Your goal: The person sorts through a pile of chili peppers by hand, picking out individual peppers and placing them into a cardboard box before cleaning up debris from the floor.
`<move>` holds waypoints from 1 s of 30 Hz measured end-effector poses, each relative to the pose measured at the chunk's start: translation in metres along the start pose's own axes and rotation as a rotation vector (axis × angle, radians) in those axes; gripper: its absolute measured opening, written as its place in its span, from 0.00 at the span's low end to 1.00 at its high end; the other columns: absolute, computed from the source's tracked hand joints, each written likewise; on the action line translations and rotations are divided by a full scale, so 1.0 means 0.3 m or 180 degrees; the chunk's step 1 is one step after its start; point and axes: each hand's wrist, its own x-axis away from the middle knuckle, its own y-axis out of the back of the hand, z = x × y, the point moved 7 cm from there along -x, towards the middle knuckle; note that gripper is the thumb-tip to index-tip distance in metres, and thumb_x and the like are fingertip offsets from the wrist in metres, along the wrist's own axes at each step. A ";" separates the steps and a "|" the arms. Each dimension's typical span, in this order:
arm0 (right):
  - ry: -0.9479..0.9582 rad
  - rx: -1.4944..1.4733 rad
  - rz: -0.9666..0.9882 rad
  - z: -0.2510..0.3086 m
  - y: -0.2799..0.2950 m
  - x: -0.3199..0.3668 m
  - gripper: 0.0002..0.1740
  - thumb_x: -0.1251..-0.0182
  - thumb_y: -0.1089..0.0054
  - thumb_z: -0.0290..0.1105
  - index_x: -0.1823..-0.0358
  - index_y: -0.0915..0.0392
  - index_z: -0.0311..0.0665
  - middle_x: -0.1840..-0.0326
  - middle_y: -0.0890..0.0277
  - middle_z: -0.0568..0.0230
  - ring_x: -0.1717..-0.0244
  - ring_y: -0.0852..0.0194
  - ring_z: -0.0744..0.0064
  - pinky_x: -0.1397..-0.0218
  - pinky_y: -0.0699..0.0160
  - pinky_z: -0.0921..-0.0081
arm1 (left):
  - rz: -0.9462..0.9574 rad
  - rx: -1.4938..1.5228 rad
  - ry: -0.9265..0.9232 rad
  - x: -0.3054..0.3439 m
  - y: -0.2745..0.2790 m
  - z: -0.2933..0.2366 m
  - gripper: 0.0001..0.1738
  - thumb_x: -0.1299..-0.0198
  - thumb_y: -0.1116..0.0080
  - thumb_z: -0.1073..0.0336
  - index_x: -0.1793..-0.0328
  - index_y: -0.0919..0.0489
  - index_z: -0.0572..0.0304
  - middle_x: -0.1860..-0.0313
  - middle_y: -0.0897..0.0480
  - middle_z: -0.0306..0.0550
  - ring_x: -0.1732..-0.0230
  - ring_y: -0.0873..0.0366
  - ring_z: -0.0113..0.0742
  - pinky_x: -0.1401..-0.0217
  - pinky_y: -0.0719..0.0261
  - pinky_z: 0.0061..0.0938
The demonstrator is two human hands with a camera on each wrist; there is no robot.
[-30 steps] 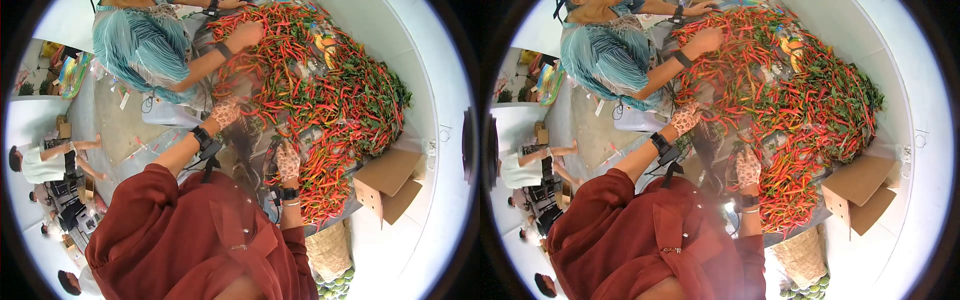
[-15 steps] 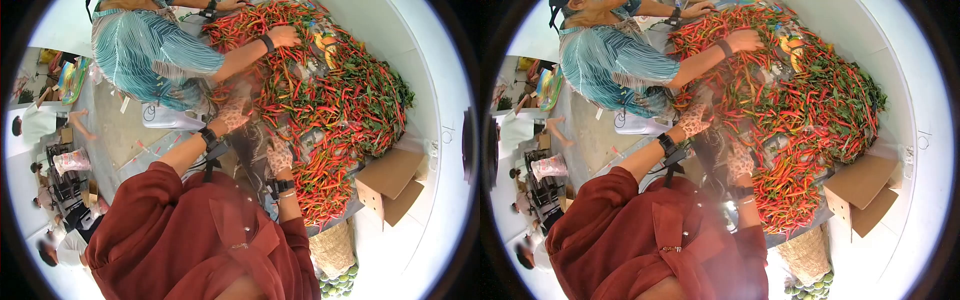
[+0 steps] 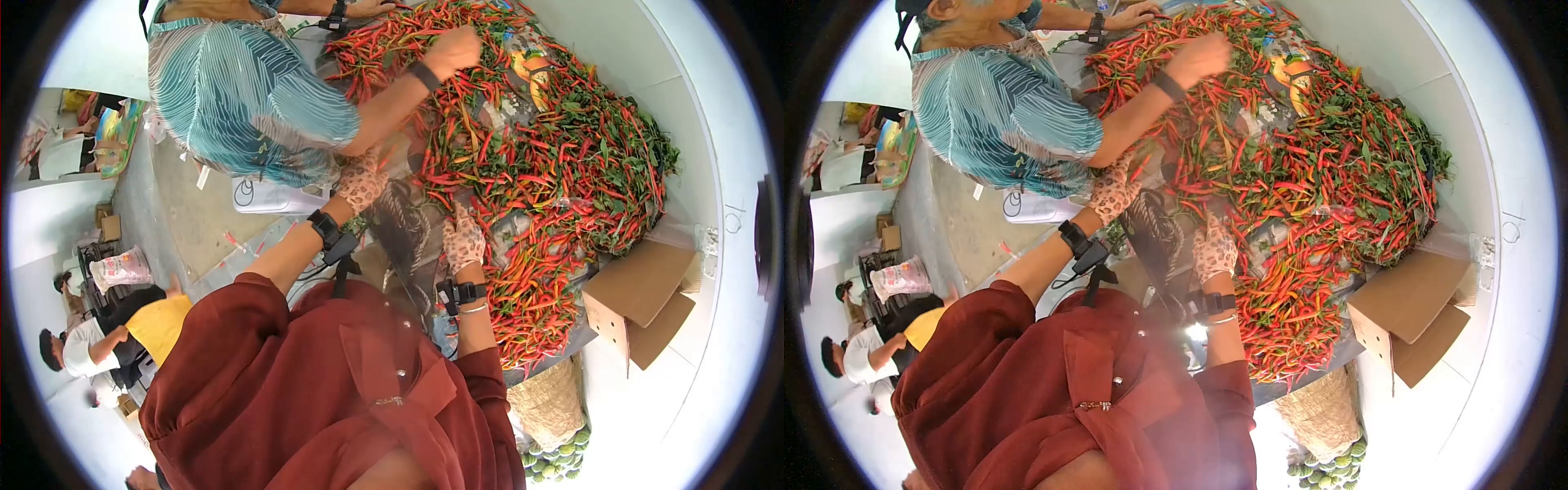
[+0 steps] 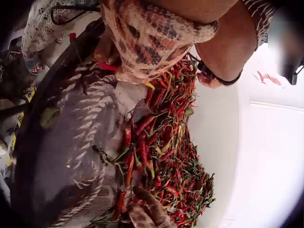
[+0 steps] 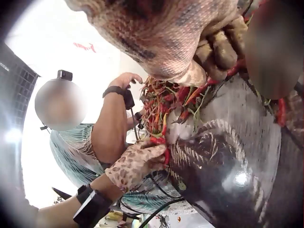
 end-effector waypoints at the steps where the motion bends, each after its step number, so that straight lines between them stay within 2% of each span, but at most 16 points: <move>1: 0.0256 0.0007 -0.0044 0.001 -0.005 -0.007 0.25 0.35 0.49 0.36 0.36 0.32 0.43 0.43 0.26 0.50 0.45 0.27 0.50 0.43 0.28 0.61 | 0.0109 0.1918 -0.0104 0.003 -0.134 0.064 0.29 0.36 0.51 0.60 0.30 0.37 0.60 0.40 0.28 0.57 0.42 0.29 0.51 0.38 0.31 0.36; 2: 0.0510 0.0014 -0.0091 0.010 -0.006 -0.008 0.26 0.35 0.50 0.37 0.35 0.34 0.44 0.41 0.27 0.51 0.44 0.27 0.51 0.43 0.27 0.63 | 0.0112 0.1920 -0.0103 -0.002 -0.105 0.029 0.29 0.36 0.51 0.60 0.30 0.37 0.60 0.40 0.28 0.57 0.42 0.29 0.51 0.38 0.31 0.36; 4: 0.0456 0.0096 0.0117 0.028 0.002 -0.012 0.25 0.34 0.50 0.37 0.35 0.34 0.44 0.42 0.27 0.52 0.44 0.27 0.51 0.44 0.27 0.63 | 0.0812 0.0910 -0.0324 0.000 -0.054 -0.140 0.28 0.38 0.48 0.63 0.31 0.35 0.58 0.40 0.29 0.56 0.40 0.31 0.52 0.37 0.31 0.37; 5: 0.0410 0.0171 0.0319 0.040 0.002 -0.011 0.25 0.34 0.50 0.37 0.35 0.34 0.45 0.42 0.26 0.52 0.45 0.27 0.51 0.44 0.26 0.63 | 0.1027 0.0842 -0.0397 0.013 -0.071 -0.181 0.27 0.40 0.47 0.65 0.33 0.33 0.58 0.40 0.29 0.55 0.37 0.33 0.51 0.35 0.33 0.38; 7: 0.0141 0.0281 0.0334 0.055 0.019 -0.014 0.25 0.34 0.51 0.38 0.35 0.33 0.44 0.42 0.26 0.51 0.45 0.27 0.50 0.45 0.26 0.62 | 0.0955 0.0916 -0.0474 0.036 -0.089 -0.233 0.26 0.41 0.47 0.67 0.34 0.33 0.58 0.39 0.30 0.55 0.37 0.34 0.51 0.35 0.34 0.38; 8: -0.0118 0.0387 0.0350 0.044 0.022 -0.015 0.25 0.34 0.51 0.38 0.35 0.33 0.44 0.42 0.26 0.50 0.45 0.26 0.50 0.45 0.26 0.62 | 0.0877 0.0984 -0.0544 0.041 -0.095 -0.244 0.25 0.41 0.47 0.68 0.35 0.32 0.57 0.39 0.30 0.54 0.37 0.34 0.51 0.34 0.35 0.38; 10: -0.0135 0.0133 0.0217 0.002 0.018 -0.007 0.25 0.33 0.51 0.39 0.36 0.33 0.44 0.42 0.26 0.50 0.46 0.26 0.49 0.45 0.27 0.61 | 0.0799 0.1081 -0.0460 0.042 -0.113 -0.225 0.24 0.42 0.47 0.70 0.37 0.31 0.56 0.40 0.29 0.55 0.37 0.34 0.52 0.32 0.37 0.38; 13: -0.0200 -0.0230 0.0034 -0.037 0.041 0.006 0.25 0.33 0.51 0.39 0.35 0.33 0.43 0.42 0.27 0.49 0.46 0.26 0.49 0.45 0.27 0.62 | 0.0547 0.1191 -0.0654 0.028 -0.103 -0.178 0.24 0.42 0.48 0.70 0.37 0.31 0.55 0.41 0.29 0.55 0.39 0.32 0.51 0.36 0.34 0.36; 15: -0.0077 -0.0418 -0.0201 -0.065 0.036 0.012 0.25 0.33 0.51 0.39 0.36 0.32 0.42 0.42 0.26 0.50 0.46 0.26 0.50 0.44 0.27 0.63 | 0.1196 0.1702 -0.0027 0.024 -0.085 -0.143 0.24 0.43 0.49 0.71 0.38 0.30 0.56 0.45 0.27 0.55 0.45 0.29 0.50 0.43 0.30 0.36; 16: -0.0080 -0.0421 -0.0205 -0.078 0.022 0.009 0.25 0.33 0.51 0.39 0.36 0.32 0.42 0.42 0.26 0.50 0.46 0.26 0.50 0.44 0.27 0.63 | 0.1198 0.1700 -0.0031 0.028 -0.088 -0.128 0.24 0.43 0.49 0.71 0.38 0.30 0.56 0.45 0.27 0.55 0.45 0.29 0.50 0.43 0.30 0.36; 18: 0.0426 -0.0585 -0.0207 -0.046 0.016 0.012 0.24 0.34 0.51 0.40 0.38 0.30 0.42 0.43 0.26 0.51 0.45 0.26 0.51 0.44 0.27 0.64 | 0.0555 0.1352 -0.0436 0.024 -0.046 -0.124 0.21 0.42 0.49 0.71 0.40 0.28 0.57 0.48 0.26 0.54 0.50 0.27 0.49 0.49 0.28 0.35; 22: 0.0549 -0.0417 -0.0082 0.018 0.005 0.001 0.22 0.34 0.51 0.38 0.40 0.29 0.44 0.45 0.25 0.50 0.46 0.27 0.50 0.42 0.29 0.61 | 0.0782 0.1415 -0.0170 0.024 -0.059 -0.142 0.20 0.41 0.46 0.65 0.41 0.27 0.58 0.47 0.27 0.55 0.49 0.27 0.50 0.47 0.28 0.37; 25: 0.0201 -0.0111 0.0140 0.027 -0.003 -0.011 0.22 0.34 0.52 0.38 0.39 0.29 0.46 0.44 0.25 0.51 0.46 0.27 0.49 0.42 0.29 0.60 | 0.0817 0.1126 -0.0457 0.044 -0.069 -0.220 0.27 0.41 0.42 0.51 0.39 0.27 0.57 0.39 0.29 0.57 0.38 0.32 0.53 0.35 0.35 0.40; 28: -0.0046 0.0073 0.0319 0.010 -0.008 -0.008 0.22 0.33 0.53 0.39 0.39 0.29 0.42 0.44 0.26 0.50 0.46 0.26 0.50 0.44 0.27 0.63 | 0.1021 0.0682 -0.0695 0.057 -0.110 -0.295 0.27 0.41 0.43 0.52 0.39 0.28 0.58 0.37 0.30 0.57 0.37 0.34 0.54 0.34 0.36 0.40; 29: 0.0163 -0.0010 0.0116 0.005 -0.009 -0.008 0.22 0.33 0.53 0.39 0.39 0.30 0.41 0.44 0.26 0.49 0.46 0.26 0.50 0.45 0.27 0.63 | 0.1144 0.0437 -0.0690 0.056 -0.134 -0.309 0.23 0.40 0.44 0.57 0.41 0.27 0.60 0.38 0.30 0.57 0.39 0.31 0.52 0.37 0.32 0.39; 30: 0.0369 -0.0090 -0.0090 0.000 -0.010 -0.008 0.23 0.33 0.53 0.39 0.38 0.30 0.40 0.44 0.26 0.49 0.46 0.26 0.50 0.45 0.27 0.63 | 0.1146 0.0445 -0.0691 0.049 -0.143 -0.308 0.23 0.40 0.44 0.57 0.41 0.27 0.60 0.38 0.30 0.57 0.39 0.31 0.52 0.37 0.32 0.39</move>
